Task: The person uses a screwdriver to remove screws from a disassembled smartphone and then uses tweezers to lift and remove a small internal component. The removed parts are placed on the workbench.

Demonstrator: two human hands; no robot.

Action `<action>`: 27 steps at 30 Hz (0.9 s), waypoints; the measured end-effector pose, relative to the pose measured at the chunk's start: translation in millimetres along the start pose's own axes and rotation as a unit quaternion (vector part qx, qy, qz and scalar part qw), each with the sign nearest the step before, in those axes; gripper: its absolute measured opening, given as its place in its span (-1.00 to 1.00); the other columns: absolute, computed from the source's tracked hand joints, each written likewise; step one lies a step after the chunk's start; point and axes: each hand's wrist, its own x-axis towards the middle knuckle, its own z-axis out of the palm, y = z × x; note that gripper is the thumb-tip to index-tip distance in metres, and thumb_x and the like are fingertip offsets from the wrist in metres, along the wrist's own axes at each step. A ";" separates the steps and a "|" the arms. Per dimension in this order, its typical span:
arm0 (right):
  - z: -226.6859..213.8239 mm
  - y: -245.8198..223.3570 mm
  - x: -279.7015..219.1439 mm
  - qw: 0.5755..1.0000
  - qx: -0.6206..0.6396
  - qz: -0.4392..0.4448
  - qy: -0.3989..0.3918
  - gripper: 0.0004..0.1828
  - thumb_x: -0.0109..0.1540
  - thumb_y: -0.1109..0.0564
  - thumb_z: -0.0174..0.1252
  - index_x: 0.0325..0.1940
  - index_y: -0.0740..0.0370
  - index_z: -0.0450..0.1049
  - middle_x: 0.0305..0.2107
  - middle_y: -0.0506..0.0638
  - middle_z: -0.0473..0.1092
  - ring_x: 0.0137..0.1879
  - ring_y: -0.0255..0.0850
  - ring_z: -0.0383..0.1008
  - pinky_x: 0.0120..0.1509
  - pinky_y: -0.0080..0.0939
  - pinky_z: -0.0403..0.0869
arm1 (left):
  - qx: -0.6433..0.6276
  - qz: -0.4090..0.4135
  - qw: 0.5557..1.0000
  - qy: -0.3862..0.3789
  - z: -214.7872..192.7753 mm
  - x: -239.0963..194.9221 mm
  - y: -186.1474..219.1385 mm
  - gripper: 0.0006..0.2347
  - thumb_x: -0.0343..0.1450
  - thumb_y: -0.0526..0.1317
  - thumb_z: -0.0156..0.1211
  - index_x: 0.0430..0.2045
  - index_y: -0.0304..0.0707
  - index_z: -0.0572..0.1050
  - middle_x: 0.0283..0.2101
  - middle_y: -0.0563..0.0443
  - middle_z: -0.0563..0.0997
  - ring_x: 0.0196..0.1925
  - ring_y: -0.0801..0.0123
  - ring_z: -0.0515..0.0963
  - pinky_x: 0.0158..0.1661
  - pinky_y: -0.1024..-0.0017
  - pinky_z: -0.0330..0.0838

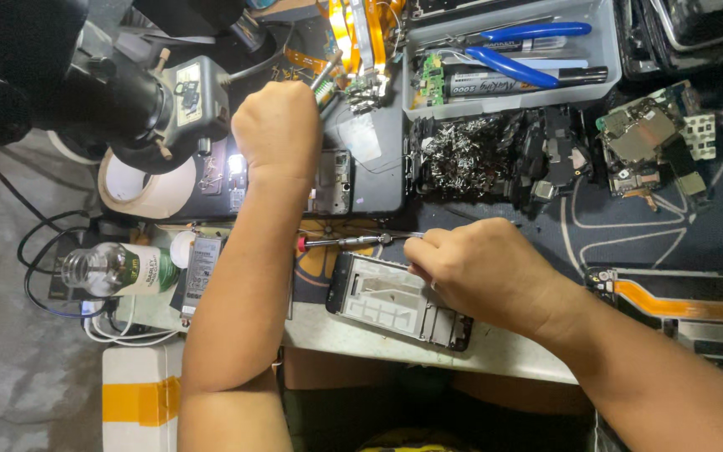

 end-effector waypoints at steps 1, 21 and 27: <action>0.6 0.4 -0.1 1.000 -0.001 0.004 -0.009 -0.91 0.08 0.17 0.22 -0.41 0.12 0.42 -0.55 -0.02 0.45 -0.46 -0.02 0.54 -0.46 -0.03 0.47 | -0.005 -0.004 1.000 0.006 -0.3 0.3 -0.7 -0.88 0.34 -0.31 0.20 -0.62 -0.21 0.64 -0.51 -0.15 0.67 -0.45 0.00 0.71 -0.46 0.16 0.58; 1.1 -1.4 4.1 0.996 0.043 0.040 -0.065 -0.87 0.14 0.07 0.23 -0.42 0.13 0.47 -0.50 0.02 0.50 -0.37 0.07 0.54 -0.33 0.08 0.49 | -0.064 0.016 0.998 0.020 -42.1 -6.9 7.9 -0.92 0.35 -0.36 0.17 -0.55 -0.30 0.58 -0.49 -0.25 0.66 -0.42 -0.10 0.70 -0.41 0.09 0.58; 3.6 1.0 3.8 0.994 0.062 0.045 -0.076 -0.86 0.13 0.04 0.23 -0.37 0.14 0.50 -0.45 0.01 0.51 -0.33 0.06 0.54 -0.30 0.06 0.49 | -0.329 0.073 0.932 0.131 -91.0 -74.6 6.3 -0.90 0.53 -0.30 0.24 -0.33 -0.37 0.61 -0.45 -0.20 0.64 -0.41 -0.03 0.65 -0.40 0.12 0.46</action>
